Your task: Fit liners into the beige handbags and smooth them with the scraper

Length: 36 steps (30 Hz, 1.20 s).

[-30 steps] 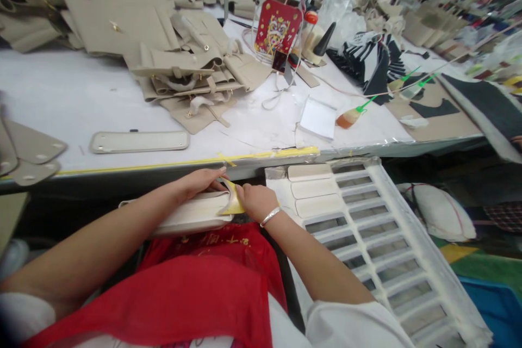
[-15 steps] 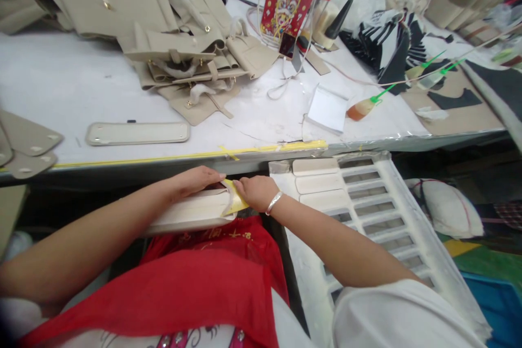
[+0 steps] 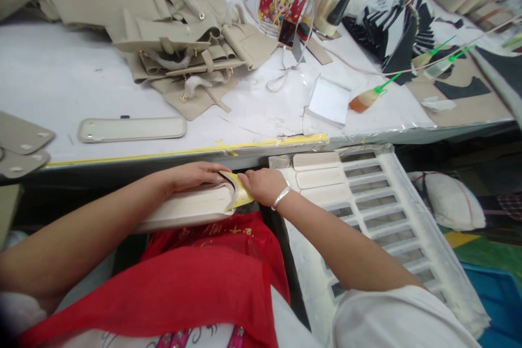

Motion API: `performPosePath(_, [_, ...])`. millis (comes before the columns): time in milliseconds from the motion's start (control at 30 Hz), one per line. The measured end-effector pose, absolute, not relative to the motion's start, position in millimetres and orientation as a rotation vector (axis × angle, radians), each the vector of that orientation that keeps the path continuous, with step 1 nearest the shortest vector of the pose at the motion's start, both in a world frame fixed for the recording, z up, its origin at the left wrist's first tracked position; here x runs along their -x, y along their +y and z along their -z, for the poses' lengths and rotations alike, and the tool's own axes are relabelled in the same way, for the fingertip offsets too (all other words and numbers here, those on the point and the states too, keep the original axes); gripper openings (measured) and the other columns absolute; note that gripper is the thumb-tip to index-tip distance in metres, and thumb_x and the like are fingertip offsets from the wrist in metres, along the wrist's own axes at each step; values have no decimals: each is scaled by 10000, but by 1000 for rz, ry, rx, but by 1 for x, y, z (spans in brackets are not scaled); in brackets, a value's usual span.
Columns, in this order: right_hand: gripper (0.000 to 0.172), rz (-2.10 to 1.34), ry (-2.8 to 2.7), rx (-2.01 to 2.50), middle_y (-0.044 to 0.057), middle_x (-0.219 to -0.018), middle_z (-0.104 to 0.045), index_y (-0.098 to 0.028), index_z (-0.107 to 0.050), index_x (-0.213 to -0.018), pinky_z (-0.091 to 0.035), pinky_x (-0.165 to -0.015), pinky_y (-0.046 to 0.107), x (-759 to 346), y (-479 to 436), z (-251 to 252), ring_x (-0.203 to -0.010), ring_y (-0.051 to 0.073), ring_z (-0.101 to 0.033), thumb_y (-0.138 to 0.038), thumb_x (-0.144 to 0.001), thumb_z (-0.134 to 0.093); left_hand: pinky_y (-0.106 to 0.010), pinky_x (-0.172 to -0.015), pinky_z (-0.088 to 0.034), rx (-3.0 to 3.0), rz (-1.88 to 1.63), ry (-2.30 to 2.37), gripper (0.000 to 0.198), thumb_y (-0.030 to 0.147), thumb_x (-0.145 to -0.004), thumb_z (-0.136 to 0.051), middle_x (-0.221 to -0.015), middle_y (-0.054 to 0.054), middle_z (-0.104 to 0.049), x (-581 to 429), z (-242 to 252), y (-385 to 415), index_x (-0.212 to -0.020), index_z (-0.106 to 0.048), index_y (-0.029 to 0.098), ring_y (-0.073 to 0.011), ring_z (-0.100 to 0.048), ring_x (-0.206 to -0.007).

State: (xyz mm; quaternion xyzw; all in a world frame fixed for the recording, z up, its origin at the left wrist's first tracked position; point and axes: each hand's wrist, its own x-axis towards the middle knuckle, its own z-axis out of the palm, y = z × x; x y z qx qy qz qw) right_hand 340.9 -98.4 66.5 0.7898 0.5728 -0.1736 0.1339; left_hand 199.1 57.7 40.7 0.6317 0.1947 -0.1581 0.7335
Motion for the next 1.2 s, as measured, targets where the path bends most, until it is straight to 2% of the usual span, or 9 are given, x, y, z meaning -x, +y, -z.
performPosePath(100, [607,554,1665,-2289,106,-826,-685,-204,-635,-903,-391,-647,303,-344,-98,-64,-786,244,-637,-514,-920,-112,-298,-870,-416,-1523,408,323,733,196,-643,-612,-1094,-71,-652,-196,-46,56,-1336,-380,137,-214,-591,-980])
performPosePath(167, [607,594,1675,-2299,102,-823,-685,-201,-638,-882,-370,-626,286,-347,-100,-61,-773,229,-632,-517,-920,-121,-290,-870,-412,-1740,385,292,761,161,-637,-601,-1066,-76,-665,-196,-50,52,-1352,-346,116,-219,-594,-979])
performPosePath(433, [577,1055,1681,-2520,68,-695,-634,-155,-624,-762,-292,-554,241,-358,-130,-54,-634,144,-540,-497,-926,-189,-229,-740,-423,-2590,361,-191,269,260,-856,-446,-1003,-37,-675,-210,-72,48,-1057,-615,201,-168,-618,-863])
performPosePath(600, [585,1369,1603,-2692,24,-587,-537,-144,-557,-640,-274,-518,228,-355,-142,-45,-544,108,-446,-538,-907,-216,-262,-597,-408,-2928,600,-623,250,139,-850,-392,-863,-111,-674,-224,-90,41,-949,-621,119,-193,-624,-726])
performPosePath(733, [591,1429,1566,-2753,4,-545,-485,-146,-512,-588,-255,-505,230,-357,-144,-43,-516,98,-407,-565,-892,-227,-291,-544,-401,-2958,544,-863,243,119,-838,-388,-804,-152,-656,-228,-89,35,-902,-620,83,-214,-616,-675])
performPosePath(867, [572,1463,1607,-2749,1,-555,-490,-148,-512,-600,-253,-512,230,-355,-146,-44,-520,96,-412,-553,-896,-235,-280,-536,-402,-2988,488,-681,226,151,-860,-374,-774,-114,-651,-225,-74,37,-884,-593,100,-201,-606,-645])
performPosePath(1000, [573,1437,1609,-2727,10,-561,-509,-146,-543,-619,-260,-525,230,-350,-148,-43,-530,101,-418,-548,-898,-244,-265,-655,-434,-2884,337,-241,281,246,-904,-341,-876,-76,-664,-216,-62,40,-900,-600,138,-186,-618,-782])
performPosePath(1100, [593,1375,1609,-2733,28,-591,-552,-144,-571,-639,-266,-533,231,-350,-148,-42,-551,110,-443,-547,-904,-225,-237,-767,-429,-2596,328,-174,311,329,-899,-378,-1011,-48,-663,-212,-63,42,-1041,-607,173,-163,-609,-889])
performPosePath(1200, [627,1263,1602,-2756,52,-651,-597,-142,-593,-667,-274,-540,230,-351,-145,-45,-582,120,-475,-542,-914,-178,-219,-772,-427,-2424,419,-49,352,341,-837,-474,-1042,-35,-665,-209,-64,40,-1120,-601,174,-164,-612,-889])
